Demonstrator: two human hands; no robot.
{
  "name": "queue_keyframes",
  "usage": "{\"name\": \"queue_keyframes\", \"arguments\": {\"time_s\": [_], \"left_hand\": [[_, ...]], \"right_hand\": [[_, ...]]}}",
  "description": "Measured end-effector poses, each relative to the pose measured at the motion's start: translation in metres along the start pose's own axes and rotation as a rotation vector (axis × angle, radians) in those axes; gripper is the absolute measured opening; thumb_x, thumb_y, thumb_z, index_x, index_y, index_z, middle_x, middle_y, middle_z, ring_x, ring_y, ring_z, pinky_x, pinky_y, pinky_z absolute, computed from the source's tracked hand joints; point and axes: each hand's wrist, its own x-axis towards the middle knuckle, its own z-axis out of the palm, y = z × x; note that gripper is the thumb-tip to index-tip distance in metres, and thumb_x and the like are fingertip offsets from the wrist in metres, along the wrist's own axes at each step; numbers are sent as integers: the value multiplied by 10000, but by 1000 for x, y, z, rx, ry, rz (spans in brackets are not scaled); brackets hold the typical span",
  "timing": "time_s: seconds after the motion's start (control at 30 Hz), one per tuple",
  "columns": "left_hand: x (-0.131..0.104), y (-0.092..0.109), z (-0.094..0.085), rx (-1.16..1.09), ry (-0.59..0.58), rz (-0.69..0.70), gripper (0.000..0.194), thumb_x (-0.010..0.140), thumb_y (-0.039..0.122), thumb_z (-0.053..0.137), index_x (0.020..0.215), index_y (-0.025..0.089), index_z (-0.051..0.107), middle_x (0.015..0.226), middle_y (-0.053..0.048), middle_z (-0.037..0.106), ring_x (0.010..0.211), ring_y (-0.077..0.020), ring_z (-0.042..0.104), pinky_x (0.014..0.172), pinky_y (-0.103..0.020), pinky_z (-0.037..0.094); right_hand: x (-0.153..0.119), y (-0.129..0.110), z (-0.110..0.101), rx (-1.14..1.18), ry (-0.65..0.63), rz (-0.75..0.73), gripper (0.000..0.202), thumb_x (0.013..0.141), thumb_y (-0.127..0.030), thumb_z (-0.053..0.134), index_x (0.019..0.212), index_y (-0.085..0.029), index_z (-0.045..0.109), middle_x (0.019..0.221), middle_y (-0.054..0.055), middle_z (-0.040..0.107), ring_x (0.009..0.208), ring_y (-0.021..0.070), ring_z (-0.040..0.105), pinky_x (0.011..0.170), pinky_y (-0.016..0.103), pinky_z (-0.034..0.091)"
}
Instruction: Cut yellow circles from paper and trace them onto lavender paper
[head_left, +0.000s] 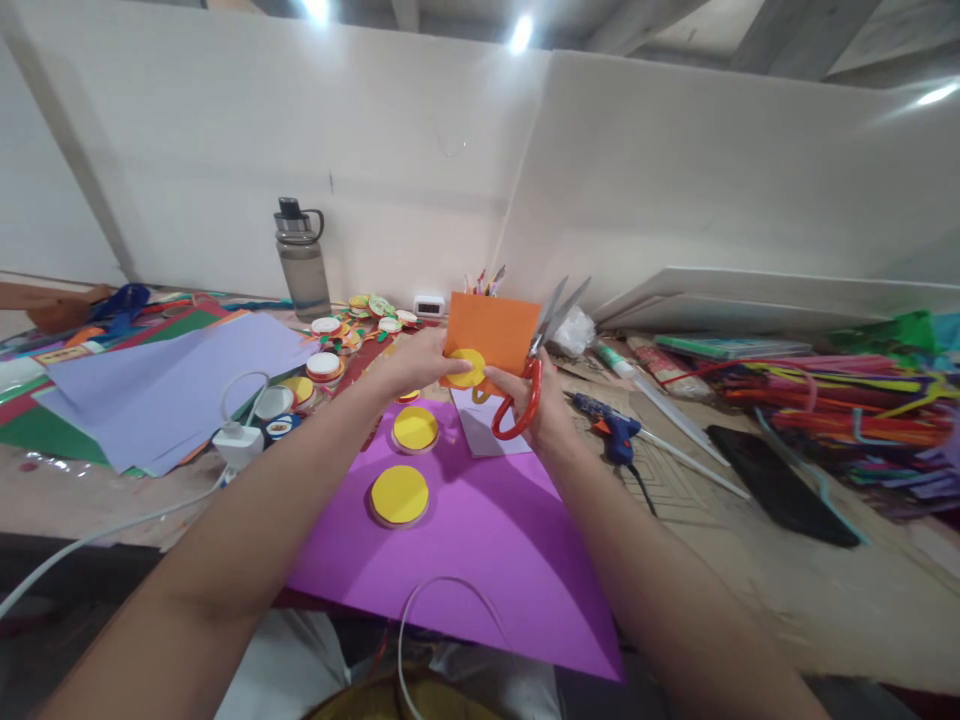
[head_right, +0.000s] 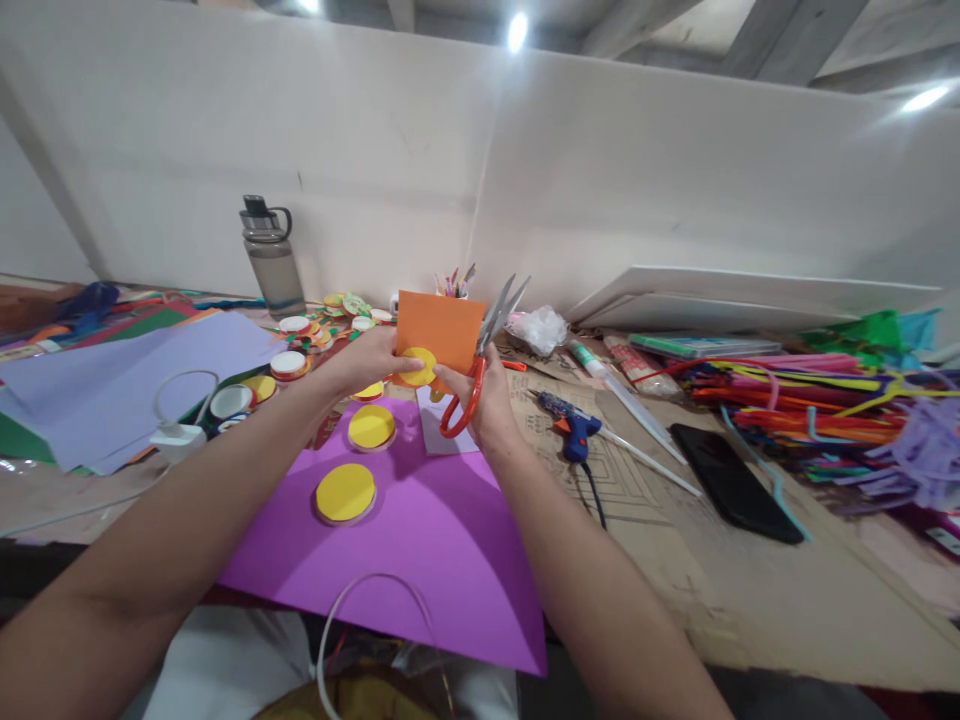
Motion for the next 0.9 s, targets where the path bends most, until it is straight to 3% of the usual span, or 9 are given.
{"name": "queue_keyframes", "arguments": {"time_s": [0.17,0.33,0.57,0.73,0.9], "left_hand": [[-2,0,2,20,4,10,138,625,179,734,762,184,736,785,-45,711,689,-174,626,588,-221,460],[-1,-5,11,-185,-39,-126,203,646,196,735,846,169,718,863,-62,711,749,-185,642,634,-248,475],[-3,1,33,-571,73,-260,255,643,245,786,838,130,670,839,-69,681,637,-113,594,566,-227,406],[-9,5,53,-624,129,-228,310,672,297,789,912,146,663,848,-49,670,671,-106,600,621,-240,406],[-10,-1,62,-626,248,-184,238,703,323,771,828,157,655,726,-4,618,590,-74,507,573,-229,354]], "right_hand": [[-2,-2,4,-72,32,8,698,740,-598,624,1308,-295,355,1154,91,653,1011,257,656,677,345,542],[1,1,7,-31,82,1,594,746,-596,590,1213,-257,450,991,92,693,947,252,668,644,340,537],[7,-1,5,91,189,-7,333,731,-436,591,992,-229,583,814,66,687,983,261,672,734,382,566],[9,-4,2,135,262,-2,325,756,-459,545,969,-221,607,837,79,694,966,264,682,738,378,569],[5,-6,5,71,277,-4,342,750,-430,540,1010,-216,596,880,93,691,975,274,677,669,362,565]]}}
